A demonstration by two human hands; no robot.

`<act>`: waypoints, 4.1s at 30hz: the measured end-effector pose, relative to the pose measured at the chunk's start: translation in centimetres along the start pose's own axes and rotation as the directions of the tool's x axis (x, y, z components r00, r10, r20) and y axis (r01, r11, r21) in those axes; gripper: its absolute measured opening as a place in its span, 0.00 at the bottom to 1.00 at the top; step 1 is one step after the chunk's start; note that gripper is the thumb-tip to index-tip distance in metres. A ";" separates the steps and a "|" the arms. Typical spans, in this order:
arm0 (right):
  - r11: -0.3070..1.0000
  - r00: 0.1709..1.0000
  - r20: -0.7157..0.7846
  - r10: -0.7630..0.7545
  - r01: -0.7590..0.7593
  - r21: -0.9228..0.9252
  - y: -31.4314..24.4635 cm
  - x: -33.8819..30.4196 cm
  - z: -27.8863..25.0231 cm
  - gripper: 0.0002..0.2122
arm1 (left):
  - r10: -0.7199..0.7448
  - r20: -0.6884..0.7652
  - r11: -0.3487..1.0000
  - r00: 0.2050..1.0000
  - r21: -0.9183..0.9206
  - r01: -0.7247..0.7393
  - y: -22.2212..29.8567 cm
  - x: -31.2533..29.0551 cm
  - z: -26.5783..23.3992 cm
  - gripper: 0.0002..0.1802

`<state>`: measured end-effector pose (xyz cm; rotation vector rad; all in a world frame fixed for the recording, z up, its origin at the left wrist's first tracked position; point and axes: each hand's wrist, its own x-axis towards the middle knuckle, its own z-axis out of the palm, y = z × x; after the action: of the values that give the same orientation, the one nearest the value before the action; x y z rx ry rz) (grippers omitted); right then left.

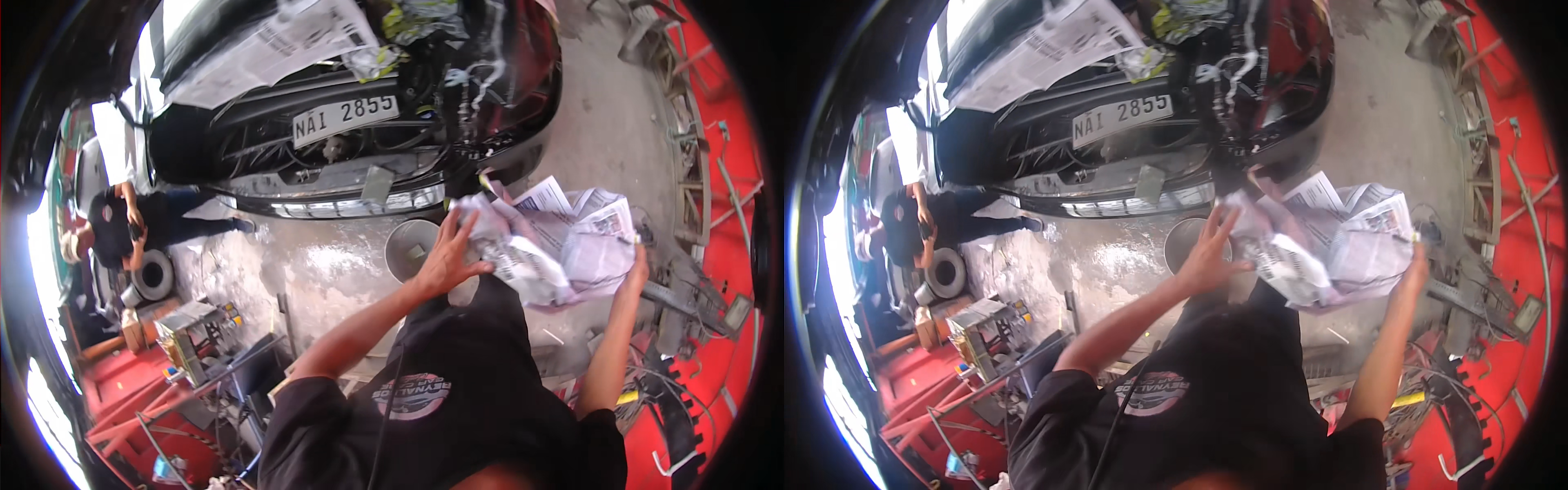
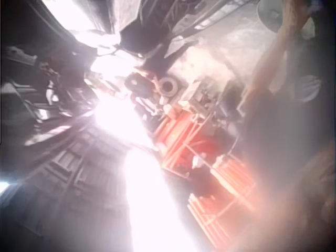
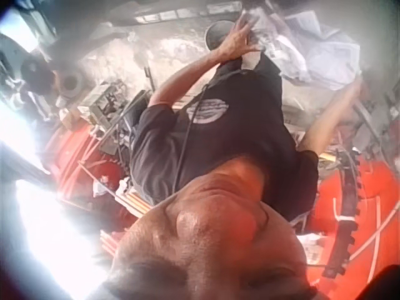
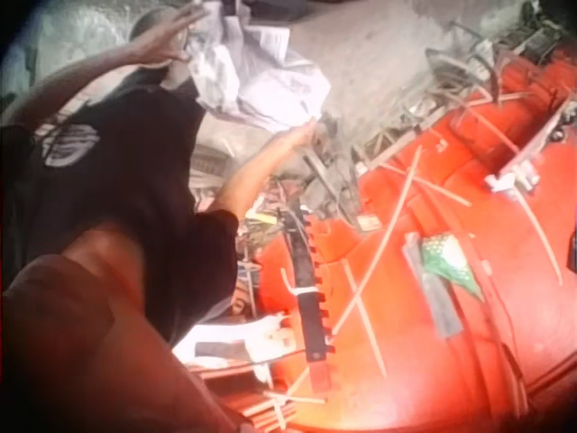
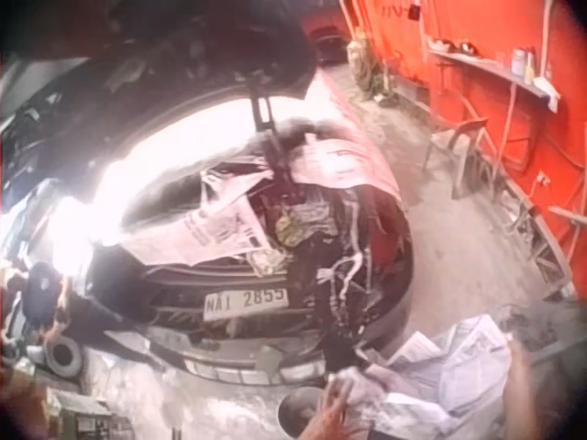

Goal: The person wipes the front bumper of a black car with a purple cloth, then uses a sanding block to smooth the surface. They repeatedly dip the sanding block into a bucket of water and continue sanding the bumper while sitting on the floor.

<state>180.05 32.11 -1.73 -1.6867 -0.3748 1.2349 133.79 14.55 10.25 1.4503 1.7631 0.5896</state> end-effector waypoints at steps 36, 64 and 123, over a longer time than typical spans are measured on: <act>0.760 0.018 0.997 0.077 0.647 -0.071 13.5 -51.4 30.0 0.47 | -0.463 -0.775 0.629 0.431 -0.630 -0.456 -19.1 -15.9 -10.0 0.11; 0.607 -0.460 0.878 0.132 0.738 0.295 13.6 -41.3 26.5 0.31 | -0.756 -0.611 0.566 0.235 -0.790 -0.236 -10.5 -16.6 1.4 0.13; 0.012 0.173 0.160 0.972 0.643 -0.766 12.7 -38.0 9.0 0.07 | 0.320 0.260 0.385 0.911 -0.915 0.126 -19.0 -25.7 18.7 0.11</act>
<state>152.22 3.83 8.69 -1.4825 -2.5628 2.9148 138.61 -17.00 -8.52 0.7360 0.6977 1.0406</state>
